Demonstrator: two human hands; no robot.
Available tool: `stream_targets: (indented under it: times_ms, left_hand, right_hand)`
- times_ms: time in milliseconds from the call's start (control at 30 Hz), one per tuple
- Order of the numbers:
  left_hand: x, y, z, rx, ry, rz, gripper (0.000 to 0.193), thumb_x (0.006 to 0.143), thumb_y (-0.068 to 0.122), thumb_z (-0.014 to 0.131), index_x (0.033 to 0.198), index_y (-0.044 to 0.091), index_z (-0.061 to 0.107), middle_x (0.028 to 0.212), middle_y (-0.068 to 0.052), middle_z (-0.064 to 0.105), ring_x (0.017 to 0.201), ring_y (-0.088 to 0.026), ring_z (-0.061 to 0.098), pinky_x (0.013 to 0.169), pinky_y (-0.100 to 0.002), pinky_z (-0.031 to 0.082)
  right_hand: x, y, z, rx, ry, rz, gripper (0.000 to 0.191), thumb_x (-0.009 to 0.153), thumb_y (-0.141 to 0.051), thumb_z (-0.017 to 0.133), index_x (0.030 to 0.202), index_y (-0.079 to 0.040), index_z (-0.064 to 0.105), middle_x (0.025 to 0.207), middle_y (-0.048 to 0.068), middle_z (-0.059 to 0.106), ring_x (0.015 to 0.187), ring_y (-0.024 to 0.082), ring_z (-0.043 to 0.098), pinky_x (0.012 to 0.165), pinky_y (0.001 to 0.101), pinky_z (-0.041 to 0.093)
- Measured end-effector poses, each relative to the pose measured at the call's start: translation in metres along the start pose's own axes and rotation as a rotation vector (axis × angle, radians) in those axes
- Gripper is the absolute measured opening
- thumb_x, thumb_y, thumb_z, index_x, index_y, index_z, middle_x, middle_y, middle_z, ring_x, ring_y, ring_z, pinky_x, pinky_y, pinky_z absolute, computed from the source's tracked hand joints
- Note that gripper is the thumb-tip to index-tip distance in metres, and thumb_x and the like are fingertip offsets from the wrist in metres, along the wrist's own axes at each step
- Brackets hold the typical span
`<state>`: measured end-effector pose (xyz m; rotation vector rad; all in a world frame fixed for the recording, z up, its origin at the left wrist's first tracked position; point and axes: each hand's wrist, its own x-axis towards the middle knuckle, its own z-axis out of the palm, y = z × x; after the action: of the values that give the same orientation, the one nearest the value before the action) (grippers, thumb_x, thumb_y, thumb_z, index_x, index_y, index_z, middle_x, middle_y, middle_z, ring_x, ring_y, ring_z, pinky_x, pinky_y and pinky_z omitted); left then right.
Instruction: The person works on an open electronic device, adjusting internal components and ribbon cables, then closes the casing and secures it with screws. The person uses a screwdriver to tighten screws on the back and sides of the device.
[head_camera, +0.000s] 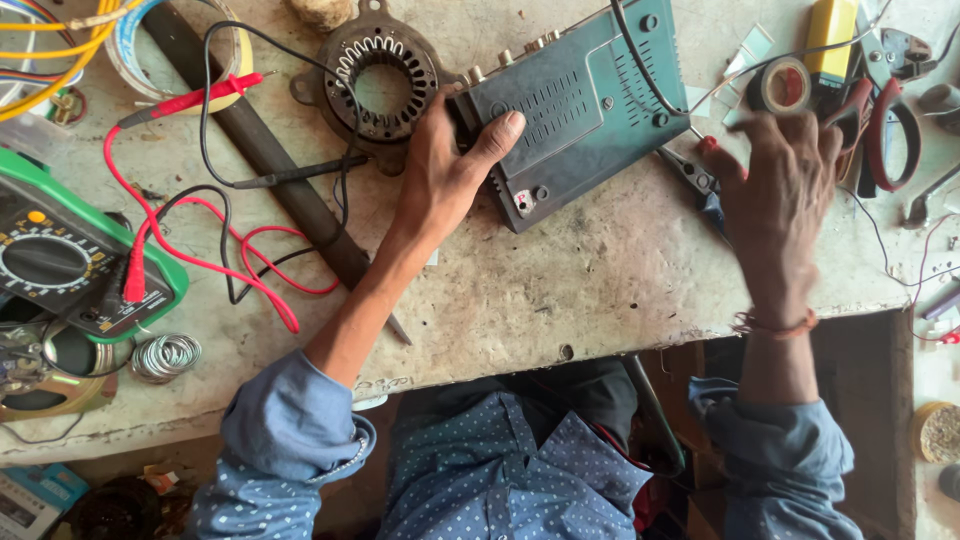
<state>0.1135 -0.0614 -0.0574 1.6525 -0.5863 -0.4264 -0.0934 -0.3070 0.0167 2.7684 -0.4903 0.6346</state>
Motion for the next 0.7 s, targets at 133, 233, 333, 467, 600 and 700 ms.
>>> stream_targets:
  times_ms: [133, 233, 333, 467, 600, 700]
  left_hand:
    - [-0.002, 0.005, 0.000, -0.149, -0.044, 0.035, 0.084, 0.086, 0.074, 0.066, 0.124, -0.001, 0.056, 0.102, -0.009, 0.068, 0.095, -0.020, 0.070, 0.087, -0.035, 0.062]
    - [-0.006, 0.013, -0.002, -0.205, -0.057, 0.022, 0.076, 0.089, 0.066, 0.069, 0.122, -0.001, 0.057, 0.104, -0.009, 0.067, 0.096, -0.019, 0.068, 0.087, -0.034, 0.060]
    - [-0.007, 0.021, -0.005, -0.236, -0.042, 0.026, 0.065, 0.092, 0.054, 0.073, 0.121, -0.002, 0.060, 0.105, -0.009, 0.067, 0.098, -0.017, 0.065, 0.089, -0.033, 0.056]
    - [-0.007, 0.027, -0.007, -0.255, -0.043, 0.003, 0.057, 0.093, 0.045, 0.076, 0.119, -0.002, 0.060, 0.104, -0.008, 0.066, 0.097, -0.015, 0.063, 0.089, -0.031, 0.054]
    - [-0.008, 0.028, -0.008, -0.316, -0.054, -0.015, 0.058, 0.091, 0.043, 0.076, 0.123, -0.001, 0.056, 0.107, -0.006, 0.068, 0.098, -0.013, 0.065, 0.090, -0.030, 0.054]
    - [-0.008, 0.028, -0.010, -0.279, -0.069, -0.035, 0.057, 0.092, 0.044, 0.076, 0.121, -0.002, 0.058, 0.104, -0.007, 0.067, 0.096, -0.014, 0.065, 0.088, -0.030, 0.056]
  right_hand:
    - [-0.015, 0.022, 0.008, 0.354, -0.251, 0.165, 0.018, 0.104, -0.020, 0.078, 0.106, -0.003, 0.072, 0.104, 0.016, 0.067, 0.102, 0.033, 0.065, 0.092, 0.0460, 0.048]
    - [-0.012, 0.022, 0.003, 0.334, -0.260, 0.253, 0.018, 0.105, -0.019, 0.079, 0.106, -0.002, 0.073, 0.099, 0.015, 0.071, 0.097, 0.035, 0.068, 0.086, 0.0449, 0.050]
    - [-0.003, 0.012, -0.025, 0.414, -0.203, 0.420, 0.013, 0.103, -0.014, 0.076, 0.108, -0.003, 0.072, 0.100, 0.013, 0.075, 0.095, 0.028, 0.073, 0.081, 0.0370, 0.054]
    - [0.000, -0.017, -0.087, 0.536, -0.040, 0.439, 0.015, 0.096, -0.006, 0.080, 0.108, -0.003, 0.073, 0.107, 0.011, 0.074, 0.097, 0.019, 0.074, 0.079, 0.0281, 0.057]
    - [0.003, -0.061, -0.123, 0.536, 0.002, 0.174, 0.016, 0.091, 0.002, 0.082, 0.105, -0.002, 0.075, 0.111, 0.012, 0.074, 0.099, 0.021, 0.073, 0.089, 0.0317, 0.060]
    - [0.004, -0.092, -0.126, 0.760, -0.104, 0.165, 0.022, 0.088, 0.001, 0.079, 0.108, -0.006, 0.078, 0.110, 0.009, 0.072, 0.098, 0.019, 0.072, 0.082, 0.0307, 0.059]
